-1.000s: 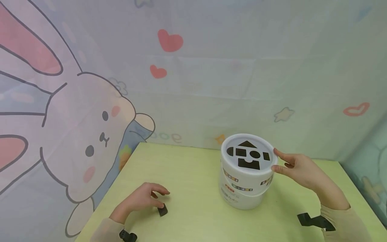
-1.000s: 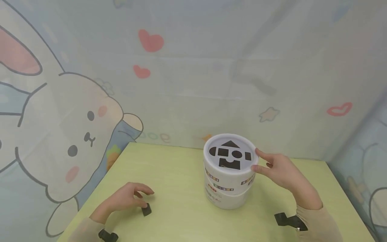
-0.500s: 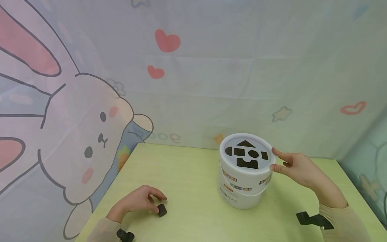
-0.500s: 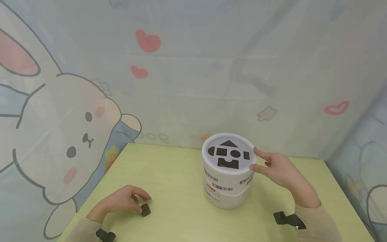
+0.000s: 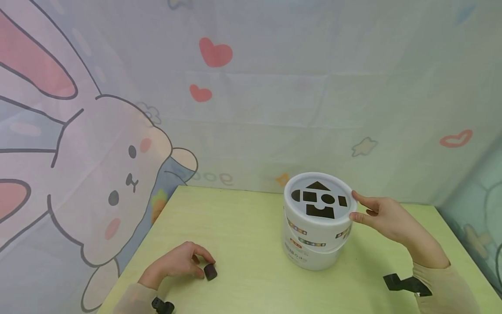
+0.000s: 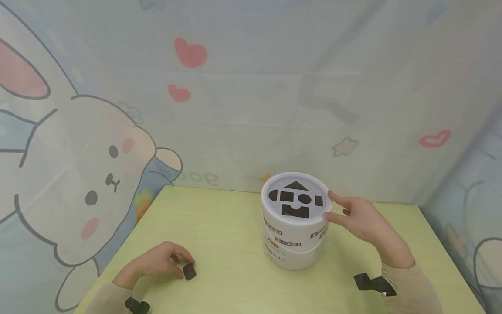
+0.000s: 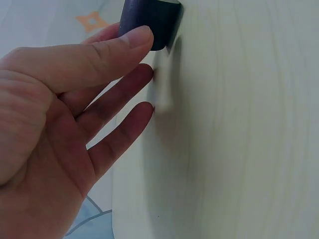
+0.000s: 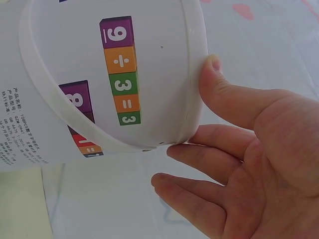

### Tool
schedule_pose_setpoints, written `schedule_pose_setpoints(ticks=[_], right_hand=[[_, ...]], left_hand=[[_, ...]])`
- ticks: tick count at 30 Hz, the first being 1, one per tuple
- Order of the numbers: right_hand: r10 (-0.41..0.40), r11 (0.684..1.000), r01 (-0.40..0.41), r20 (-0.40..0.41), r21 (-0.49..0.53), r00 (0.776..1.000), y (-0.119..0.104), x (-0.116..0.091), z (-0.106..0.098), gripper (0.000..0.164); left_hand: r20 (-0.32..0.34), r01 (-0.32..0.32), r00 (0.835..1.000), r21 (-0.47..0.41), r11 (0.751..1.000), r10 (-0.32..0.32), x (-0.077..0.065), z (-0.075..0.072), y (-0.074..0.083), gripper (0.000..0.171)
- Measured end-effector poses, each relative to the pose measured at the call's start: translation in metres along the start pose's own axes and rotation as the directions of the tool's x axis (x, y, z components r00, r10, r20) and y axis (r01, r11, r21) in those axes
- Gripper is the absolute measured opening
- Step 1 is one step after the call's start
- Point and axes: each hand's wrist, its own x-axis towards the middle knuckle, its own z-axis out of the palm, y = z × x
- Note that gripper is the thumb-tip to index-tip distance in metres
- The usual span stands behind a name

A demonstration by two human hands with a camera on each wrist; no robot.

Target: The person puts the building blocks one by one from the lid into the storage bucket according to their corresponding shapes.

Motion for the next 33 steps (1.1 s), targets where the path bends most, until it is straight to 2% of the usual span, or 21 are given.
schedule_pose_setpoints(ticks=[6,33], right_hand=[[0.002,1.000,-0.002,-0.002,-0.002,1.000,-0.0003,0.0000,0.0003,0.078],[-0.006,1.000,0.006,-0.015,-0.011,1.000,0.0020,0.0008,0.0023,0.074]], left_hand=[[-0.002,-0.019,1.000,0.014,1.000,0.019,0.0009,0.0002,0.0004,0.037],[0.020,-0.011,1.000,0.056,0.998,0.010,0.0080,0.0004,-0.0015,0.036]])
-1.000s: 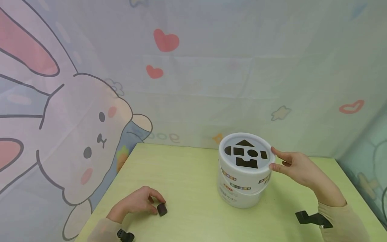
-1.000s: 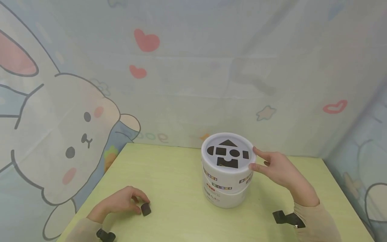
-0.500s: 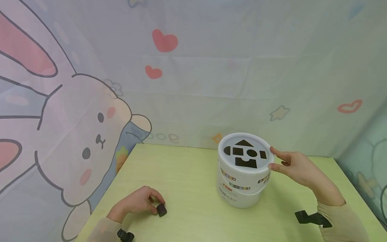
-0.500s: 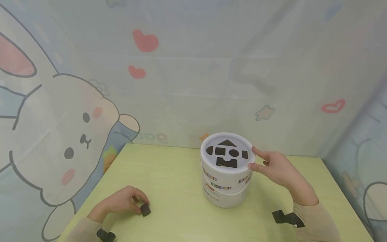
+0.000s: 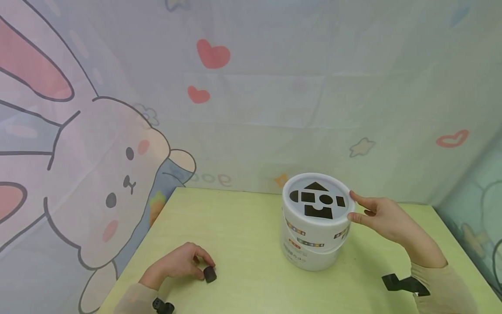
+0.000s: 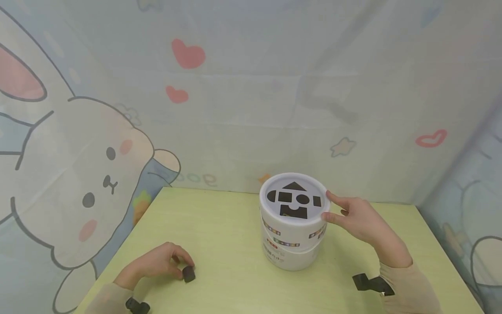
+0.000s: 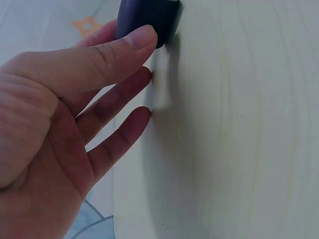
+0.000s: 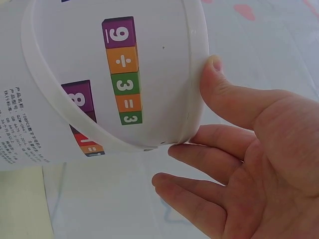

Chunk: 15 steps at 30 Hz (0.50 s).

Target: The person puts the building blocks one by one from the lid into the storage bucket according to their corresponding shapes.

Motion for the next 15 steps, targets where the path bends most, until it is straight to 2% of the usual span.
schedule_pose_setpoints(ticks=[15], right_hand=[[-0.003,1.000,0.003,-0.002,0.002,1.000,-0.0005,-0.0009,0.0002,0.073]], left_hand=[[-0.012,0.017,1.000,0.011,1.000,-0.017,-0.0003,0.0012,-0.0015,0.029]])
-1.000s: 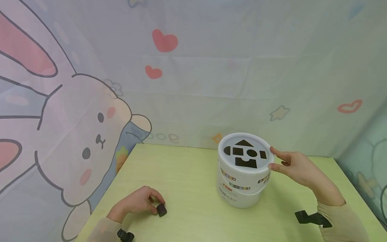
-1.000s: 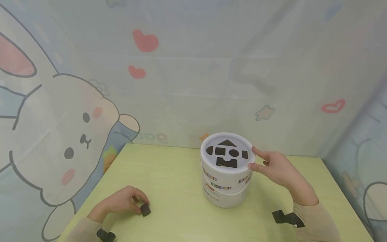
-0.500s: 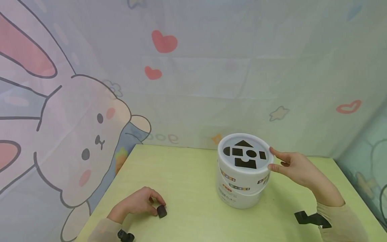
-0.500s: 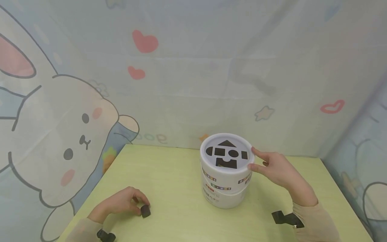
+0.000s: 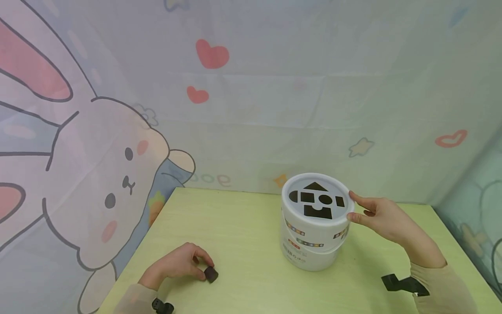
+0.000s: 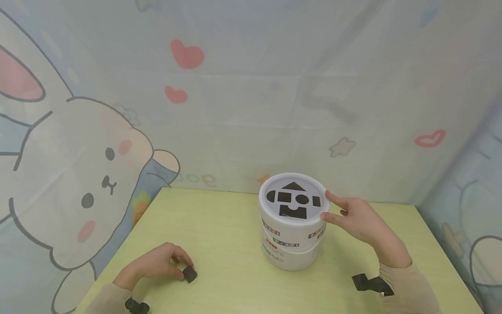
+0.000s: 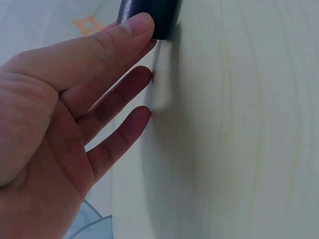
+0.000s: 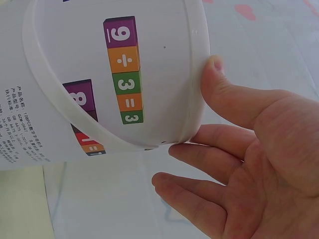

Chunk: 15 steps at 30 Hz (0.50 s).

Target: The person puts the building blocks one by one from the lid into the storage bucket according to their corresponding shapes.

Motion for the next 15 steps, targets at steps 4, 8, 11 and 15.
schedule_pose_setpoints(ticks=[4,8,11,15], right_hand=[[0.005,1.000,-0.005,0.004,-0.010,1.000,0.0013,0.0006,0.0001,0.074],[0.011,1.000,-0.011,0.010,-0.020,1.000,0.0021,0.0016,-0.0004,0.075],[0.011,1.000,-0.010,0.010,-0.026,1.000,0.0029,0.0019,-0.0005,0.076],[-0.001,1.000,0.001,0.007,-0.018,1.000,0.0032,0.0019,-0.0003,0.075]], left_hand=[[-0.014,-0.003,1.000,-0.028,1.000,0.002,-0.0003,0.0023,0.0008,0.027],[-0.029,-0.040,0.999,-0.052,0.998,0.038,0.0012,0.0040,0.0010,0.025],[-0.043,-0.069,0.997,-0.074,0.995,0.066,0.0030,0.0048,0.0012,0.025],[-0.063,-0.109,0.993,-0.109,0.988,0.103,0.0067,0.0043,0.0038,0.026]])
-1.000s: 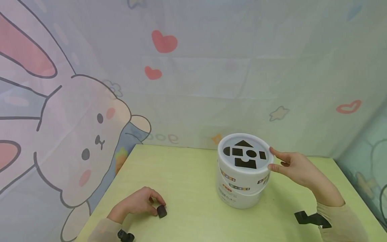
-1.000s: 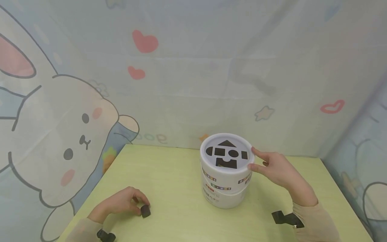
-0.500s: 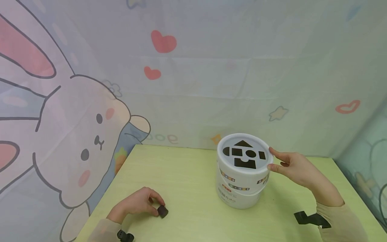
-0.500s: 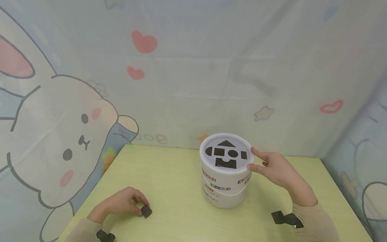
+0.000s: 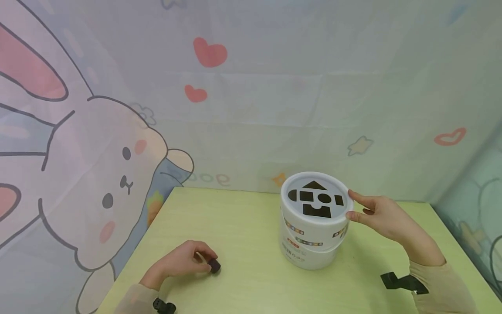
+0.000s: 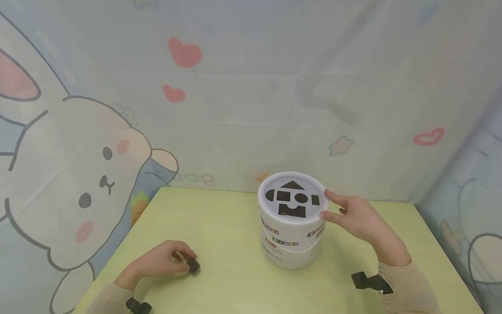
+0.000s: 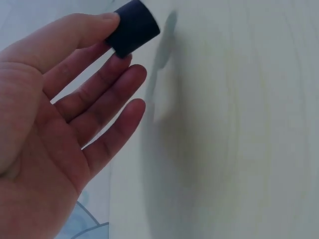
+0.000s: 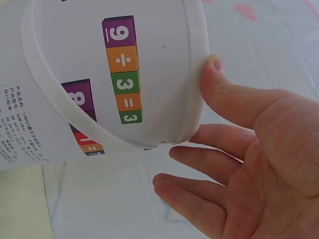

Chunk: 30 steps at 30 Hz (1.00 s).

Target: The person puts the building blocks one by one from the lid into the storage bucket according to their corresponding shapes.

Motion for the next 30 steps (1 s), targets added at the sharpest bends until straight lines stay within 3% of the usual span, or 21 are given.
schedule_pose_setpoints(ticks=[5,9,12,16,23,27,30], right_hand=[[-0.004,1.000,0.004,-0.002,0.017,1.000,0.000,0.000,0.000,0.076],[0.002,1.000,-0.002,-0.003,0.018,1.000,0.000,0.000,0.000,0.076],[0.001,1.000,-0.001,-0.005,0.013,1.000,0.000,0.001,0.000,0.076],[-0.003,1.000,0.003,-0.004,0.005,1.000,0.001,0.001,0.000,0.076],[0.003,1.000,-0.003,-0.005,-0.009,1.000,0.000,0.001,0.001,0.076],[0.004,1.000,-0.004,-0.004,-0.007,1.000,-0.001,0.001,0.000,0.076],[0.009,1.000,-0.009,0.002,-0.015,1.000,-0.001,0.001,-0.002,0.076]], left_hand=[[-0.061,-0.082,0.995,0.011,0.997,0.083,0.013,-0.003,0.014,0.028],[-0.157,-0.148,0.976,0.032,0.988,0.151,0.029,-0.006,0.042,0.028],[-0.233,-0.209,0.948,0.049,0.977,0.215,0.044,-0.007,0.069,0.033],[-0.309,-0.299,0.899,0.086,0.950,0.311,0.065,-0.004,0.102,0.037],[-0.364,-0.430,0.815,0.139,0.892,0.450,0.097,0.005,0.146,0.031],[-0.390,-0.460,0.787,0.147,0.876,0.478,0.116,0.011,0.169,0.031],[-0.407,-0.459,0.780,0.144,0.877,0.475,0.132,0.019,0.185,0.030]])
